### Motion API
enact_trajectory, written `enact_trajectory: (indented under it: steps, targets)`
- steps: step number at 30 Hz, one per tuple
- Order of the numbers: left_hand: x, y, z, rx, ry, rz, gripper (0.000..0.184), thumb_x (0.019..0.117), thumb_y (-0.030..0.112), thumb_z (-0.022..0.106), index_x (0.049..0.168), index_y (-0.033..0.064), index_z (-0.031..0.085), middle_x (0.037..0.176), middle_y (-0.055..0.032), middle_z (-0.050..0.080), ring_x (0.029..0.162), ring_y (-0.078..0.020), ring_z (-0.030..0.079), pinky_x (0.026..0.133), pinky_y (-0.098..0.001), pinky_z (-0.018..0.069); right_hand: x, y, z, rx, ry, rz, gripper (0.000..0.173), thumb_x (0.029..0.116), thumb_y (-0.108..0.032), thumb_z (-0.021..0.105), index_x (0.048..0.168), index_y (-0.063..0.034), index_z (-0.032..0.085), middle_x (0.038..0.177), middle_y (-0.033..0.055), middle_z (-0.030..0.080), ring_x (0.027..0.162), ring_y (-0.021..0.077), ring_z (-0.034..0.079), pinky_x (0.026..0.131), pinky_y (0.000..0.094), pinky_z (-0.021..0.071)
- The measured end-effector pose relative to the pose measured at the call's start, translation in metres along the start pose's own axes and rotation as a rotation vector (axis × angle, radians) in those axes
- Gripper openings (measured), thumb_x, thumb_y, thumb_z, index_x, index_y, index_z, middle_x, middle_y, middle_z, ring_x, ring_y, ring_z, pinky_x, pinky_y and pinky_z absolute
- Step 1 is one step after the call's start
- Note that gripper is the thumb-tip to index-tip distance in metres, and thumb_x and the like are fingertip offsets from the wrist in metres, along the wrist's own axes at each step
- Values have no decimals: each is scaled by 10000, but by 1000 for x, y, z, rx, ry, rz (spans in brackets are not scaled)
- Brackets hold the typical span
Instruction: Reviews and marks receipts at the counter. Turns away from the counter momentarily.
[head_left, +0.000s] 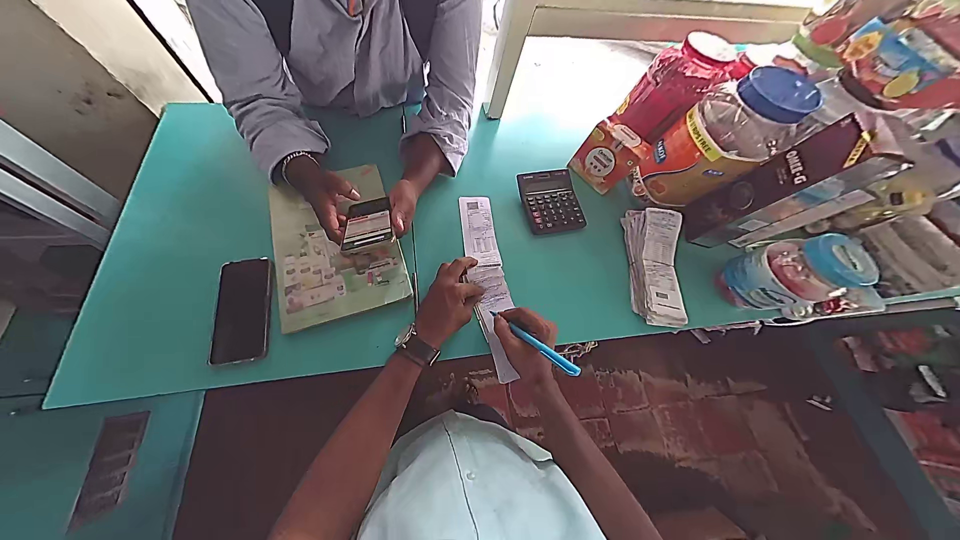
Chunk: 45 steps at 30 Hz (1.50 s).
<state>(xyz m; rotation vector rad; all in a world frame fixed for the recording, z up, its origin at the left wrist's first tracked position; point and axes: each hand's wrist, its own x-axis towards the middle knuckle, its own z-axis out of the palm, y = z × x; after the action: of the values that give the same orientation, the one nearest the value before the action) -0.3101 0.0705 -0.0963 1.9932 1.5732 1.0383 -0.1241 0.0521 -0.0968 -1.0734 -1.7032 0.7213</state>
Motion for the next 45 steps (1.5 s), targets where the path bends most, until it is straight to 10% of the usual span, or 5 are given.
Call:
enact_trajectory:
  steps: [23,31,45]
  targets:
    - [1,1,2,14,8,10,108,925,143,728,944,99,825,1392,-163,600,1231,-320,569,1061,-453,462,3,5,1,15,-41,11,78,813,-62,695,773,-15,743,718,30,701,635,7,628,594,166,516]
    - [0,1,3,12,20,-7,121,933,165,722,951,107,826,1408,-163,587,1257,-327,557,1067,-457,466,13,0,-14,307,44,150,85,911,10,629,971,42,679,797,41,714,648,92,676,586,249,589]
    - [0,1,2,32,14,-6,116,927,159,725,950,109,827,1419,-155,583,1243,-335,560,1053,-469,470,1,-2,6,-35,-28,5,87,831,-81,709,812,-11,756,746,53,714,657,38,651,615,191,541]
